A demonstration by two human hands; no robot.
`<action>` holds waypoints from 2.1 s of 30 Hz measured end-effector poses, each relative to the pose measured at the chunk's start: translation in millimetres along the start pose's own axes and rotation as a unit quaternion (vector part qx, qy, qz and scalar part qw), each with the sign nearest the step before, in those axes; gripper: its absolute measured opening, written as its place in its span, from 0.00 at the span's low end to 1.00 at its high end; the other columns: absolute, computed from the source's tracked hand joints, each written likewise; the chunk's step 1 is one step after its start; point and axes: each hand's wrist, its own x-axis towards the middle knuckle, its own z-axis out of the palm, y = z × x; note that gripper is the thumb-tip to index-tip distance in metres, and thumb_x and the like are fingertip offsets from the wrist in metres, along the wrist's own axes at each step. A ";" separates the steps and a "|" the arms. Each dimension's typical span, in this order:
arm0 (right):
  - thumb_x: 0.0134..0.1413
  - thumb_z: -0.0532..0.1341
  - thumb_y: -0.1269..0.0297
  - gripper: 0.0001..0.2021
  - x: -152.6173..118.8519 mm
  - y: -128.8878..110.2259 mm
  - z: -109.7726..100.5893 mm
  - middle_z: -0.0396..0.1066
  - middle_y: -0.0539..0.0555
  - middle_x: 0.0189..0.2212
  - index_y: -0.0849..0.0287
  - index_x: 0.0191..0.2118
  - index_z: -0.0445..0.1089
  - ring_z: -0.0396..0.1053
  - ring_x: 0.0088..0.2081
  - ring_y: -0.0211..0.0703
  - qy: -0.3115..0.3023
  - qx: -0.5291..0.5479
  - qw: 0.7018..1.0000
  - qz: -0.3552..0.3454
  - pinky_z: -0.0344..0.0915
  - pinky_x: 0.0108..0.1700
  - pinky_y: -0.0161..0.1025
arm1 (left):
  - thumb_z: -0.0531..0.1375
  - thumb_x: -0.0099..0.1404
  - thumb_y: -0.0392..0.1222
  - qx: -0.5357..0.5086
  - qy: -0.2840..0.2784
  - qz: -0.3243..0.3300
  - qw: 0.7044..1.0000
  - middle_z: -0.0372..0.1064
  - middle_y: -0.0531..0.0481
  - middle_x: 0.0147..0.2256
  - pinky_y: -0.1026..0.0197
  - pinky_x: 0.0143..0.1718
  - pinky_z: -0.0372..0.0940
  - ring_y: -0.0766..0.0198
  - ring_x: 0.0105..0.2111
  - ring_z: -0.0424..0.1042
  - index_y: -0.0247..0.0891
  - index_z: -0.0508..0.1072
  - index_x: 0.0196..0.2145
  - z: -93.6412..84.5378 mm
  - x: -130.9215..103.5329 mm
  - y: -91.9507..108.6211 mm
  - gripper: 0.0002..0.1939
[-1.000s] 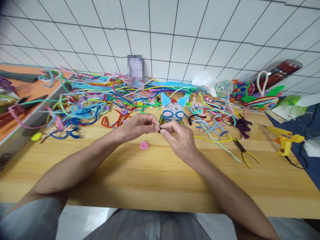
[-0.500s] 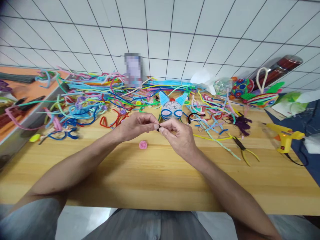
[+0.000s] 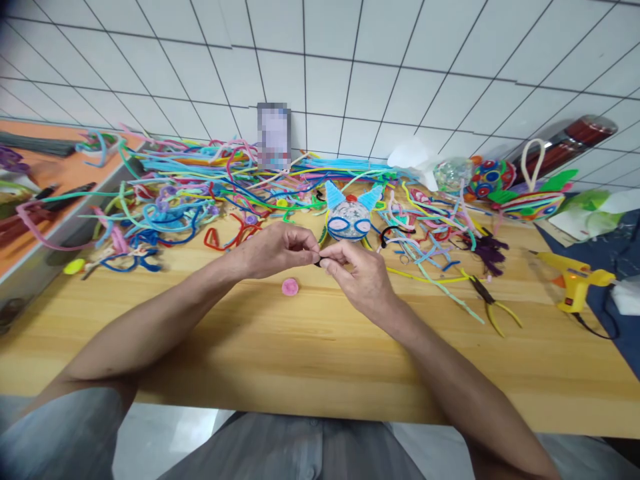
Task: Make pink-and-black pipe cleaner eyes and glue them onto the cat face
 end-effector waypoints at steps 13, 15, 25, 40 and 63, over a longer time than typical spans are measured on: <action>0.58 0.71 0.60 0.07 5.4 -2.6 -1.5 0.78 0.47 0.27 0.54 0.38 0.75 0.77 0.28 0.39 0.044 0.123 0.990 0.053 0.74 0.34 0.38 | 0.70 0.60 0.48 -0.130 0.031 -0.011 0.991 0.68 0.55 0.26 0.67 0.27 0.58 0.72 0.25 0.62 0.34 0.77 0.33 8.7 3.7 -3.6 0.14; 0.58 0.70 0.61 0.06 3.8 -2.0 0.3 0.78 0.48 0.27 0.54 0.39 0.75 0.77 0.29 0.39 0.049 0.115 0.991 0.049 0.74 0.34 0.38 | 0.69 0.61 0.46 -0.121 0.042 0.008 0.992 0.66 0.56 0.24 0.67 0.26 0.56 0.72 0.24 0.60 0.34 0.76 0.32 10.8 2.9 -3.4 0.12; 0.59 0.67 0.67 0.01 1.6 -4.5 1.0 0.79 0.48 0.29 0.54 0.38 0.76 0.75 0.30 0.38 0.058 0.005 0.998 0.005 0.72 0.37 0.38 | 0.65 0.64 0.44 -0.064 0.037 0.023 0.997 0.65 0.56 0.24 0.66 0.27 0.56 0.71 0.24 0.60 0.34 0.76 0.31 11.4 2.4 -0.3 0.09; 0.61 0.67 0.57 0.08 4.3 -6.1 -4.5 0.78 0.50 0.33 0.54 0.42 0.76 0.76 0.33 0.41 0.054 0.075 0.993 0.069 0.73 0.37 0.40 | 0.63 0.64 0.44 -0.051 0.093 0.009 0.994 0.67 0.55 0.24 0.66 0.26 0.57 0.71 0.23 0.60 0.34 0.76 0.31 18.1 1.0 -1.2 0.10; 0.63 0.66 0.51 0.09 -3.2 -2.0 13.0 0.73 0.52 0.35 0.48 0.41 0.71 0.72 0.38 0.45 0.137 0.068 0.988 0.011 0.73 0.41 0.46 | 0.62 0.68 0.42 -0.037 0.142 0.055 0.988 0.65 0.54 0.24 0.64 0.27 0.55 0.69 0.25 0.59 0.35 0.76 0.32 37.5 -6.8 3.6 0.09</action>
